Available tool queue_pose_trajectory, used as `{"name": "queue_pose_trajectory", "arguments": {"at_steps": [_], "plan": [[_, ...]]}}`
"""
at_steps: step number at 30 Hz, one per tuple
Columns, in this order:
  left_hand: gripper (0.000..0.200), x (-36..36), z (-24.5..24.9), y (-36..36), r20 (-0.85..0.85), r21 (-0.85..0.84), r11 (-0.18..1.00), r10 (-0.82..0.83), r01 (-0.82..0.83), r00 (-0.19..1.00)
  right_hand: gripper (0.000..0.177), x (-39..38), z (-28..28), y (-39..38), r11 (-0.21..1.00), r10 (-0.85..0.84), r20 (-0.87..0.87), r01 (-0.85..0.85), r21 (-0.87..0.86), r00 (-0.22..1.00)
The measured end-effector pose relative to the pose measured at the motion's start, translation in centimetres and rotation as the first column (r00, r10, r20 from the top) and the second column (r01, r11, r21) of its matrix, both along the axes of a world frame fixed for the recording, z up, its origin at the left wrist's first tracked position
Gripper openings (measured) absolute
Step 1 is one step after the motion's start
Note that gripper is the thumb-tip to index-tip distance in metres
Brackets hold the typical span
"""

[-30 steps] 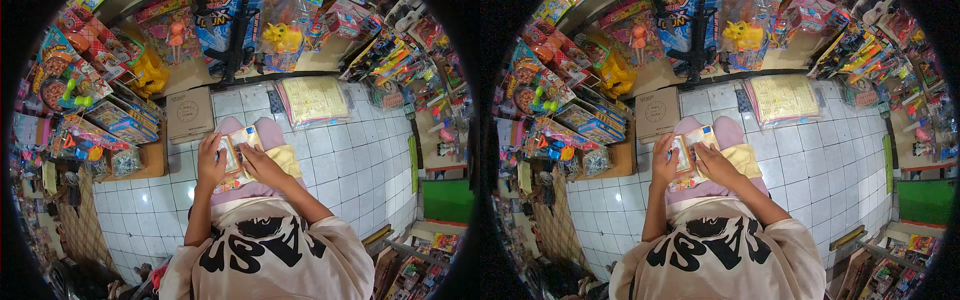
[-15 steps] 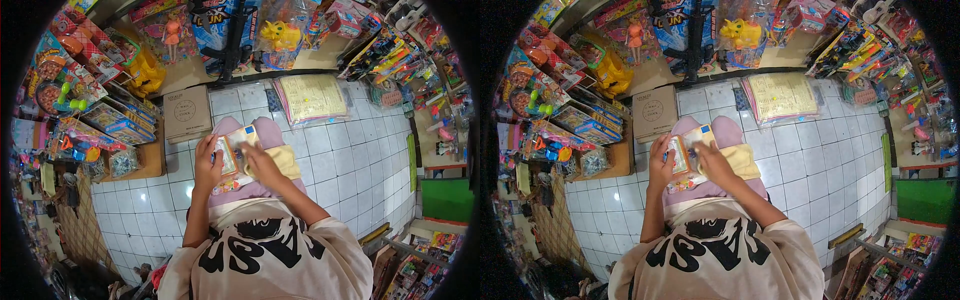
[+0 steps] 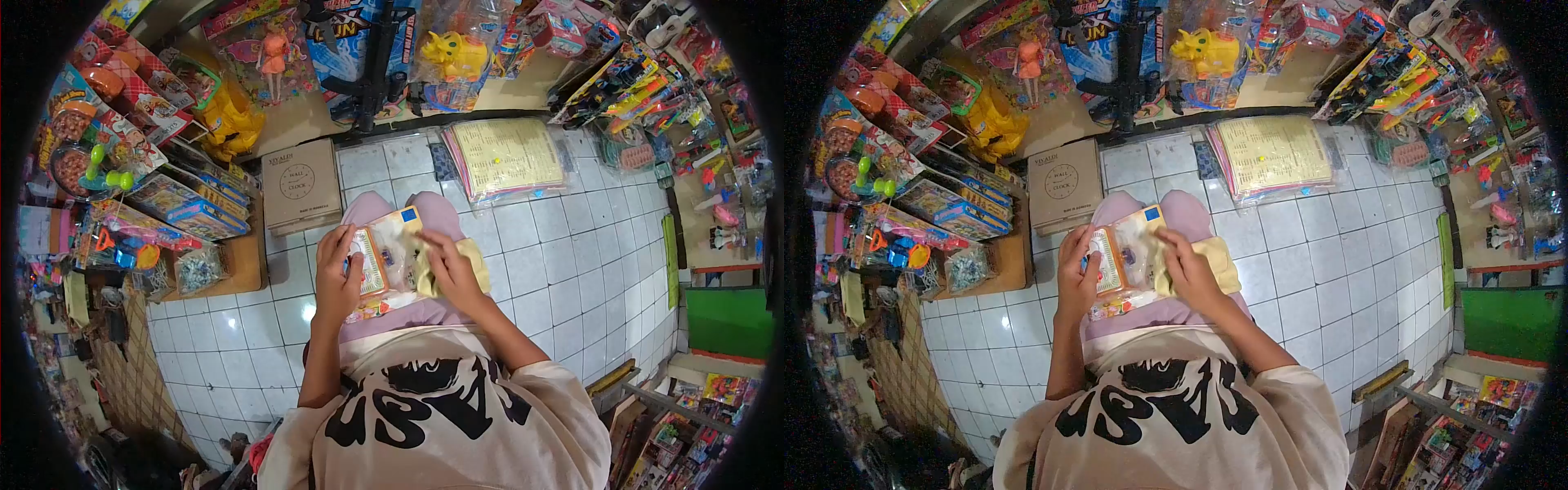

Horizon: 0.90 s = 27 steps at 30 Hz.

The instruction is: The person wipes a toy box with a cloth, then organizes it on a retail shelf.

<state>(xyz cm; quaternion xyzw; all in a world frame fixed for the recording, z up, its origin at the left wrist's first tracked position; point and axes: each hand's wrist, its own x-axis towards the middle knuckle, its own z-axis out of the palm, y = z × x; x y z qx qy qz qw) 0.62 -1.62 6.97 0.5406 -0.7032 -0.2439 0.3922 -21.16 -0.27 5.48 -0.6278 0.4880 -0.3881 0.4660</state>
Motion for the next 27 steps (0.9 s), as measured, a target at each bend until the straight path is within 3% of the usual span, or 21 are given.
{"name": "queue_pose_trajectory", "arguments": {"at_steps": [2, 5, 6, 9, 10, 13, 14, 17, 18, 21, 22, 26, 27], "plan": [[0.045, -0.2, 0.8, 0.4, 0.029, 0.005, 1.000, -0.023, 0.023, 0.999, 0.036, 0.9, 0.4, -1.4, 0.994, -0.069, 0.050, 0.073, -0.079, 0.996], [0.044, -0.6, 1.0, 1.0, 0.173, -0.079, 0.996, -0.035, 0.049, 0.984, 0.037, 2.1, -0.2, -2.2, 0.974, 0.095, -0.254, -0.143, -0.178, 0.963], [0.044, -0.8, 1.0, 1.2, 0.234, -0.121, 0.991, -0.029, 0.058, 0.972, 0.038, 2.7, -0.3, -2.0, 0.960, 0.081, -0.246, -0.142, -0.243, 0.966], [0.044, -0.8, 1.2, 1.5, 0.205, -0.105, 0.993, -0.027, 0.049, 0.978, 0.038, 2.1, 0.6, -2.3, 0.989, 0.145, -0.114, -0.143, 0.025, 0.983], [0.045, -0.9, 1.2, 1.5, 0.192, -0.103, 0.994, -0.024, 0.045, 0.981, 0.038, 1.8, 0.3, -2.5, 0.986, 0.161, -0.026, -0.160, 0.047, 0.987], [0.045, -1.0, 1.1, 1.4, 0.174, -0.094, 0.995, -0.023, 0.039, 0.985, 0.039, 0.8, 0.7, -3.3, 0.974, 0.221, 0.023, -0.221, 0.054, 0.975], [0.046, -1.0, 1.0, 1.4, 0.181, -0.092, 0.995, -0.022, 0.039, 0.983, 0.039, 0.5, 0.2, -3.7, 0.974, 0.195, 0.188, -0.212, 0.074, 0.963], [0.046, -1.2, 1.2, 1.4, 0.177, -0.085, 0.995, -0.033, 0.048, 0.984, 0.040, 0.2, 2.7, -4.1, 0.993, 0.027, 0.041, -0.031, 0.112, 0.999], [0.046, -1.4, 1.3, 1.3, 0.169, -0.085, 0.995, -0.041, 0.057, 0.985, 0.044, 0.7, 2.4, -4.2, 0.999, -0.036, -0.056, 0.034, -0.035, 0.998], [0.045, -1.7, 1.4, 1.6, 0.186, -0.077, 0.994, -0.061, 0.076, 0.981, 0.043, 1.4, 1.5, -4.3, 0.901, 0.110, -0.369, -0.249, -0.356, 0.923], [0.046, -1.8, 1.4, 1.6, 0.194, -0.081, 0.995, -0.042, 0.059, 0.980, 0.045, 1.8, 1.7, -3.9, 0.912, 0.209, -0.406, -0.327, -0.247, 0.890], [0.045, -1.5, 1.0, 1.6, 0.154, -0.077, 0.996, -0.043, 0.055, 0.987, 0.045, 1.5, 2.0, -3.7, 0.962, 0.255, -0.271, -0.273, -0.030, 0.928], [0.045, -1.5, 1.2, 1.7, 0.153, -0.078, 0.995, -0.055, 0.068, 0.987, 0.045, 1.1, 1.9, -3.9, 0.971, 0.240, -0.145, -0.240, 0.021, 0.960]]}}
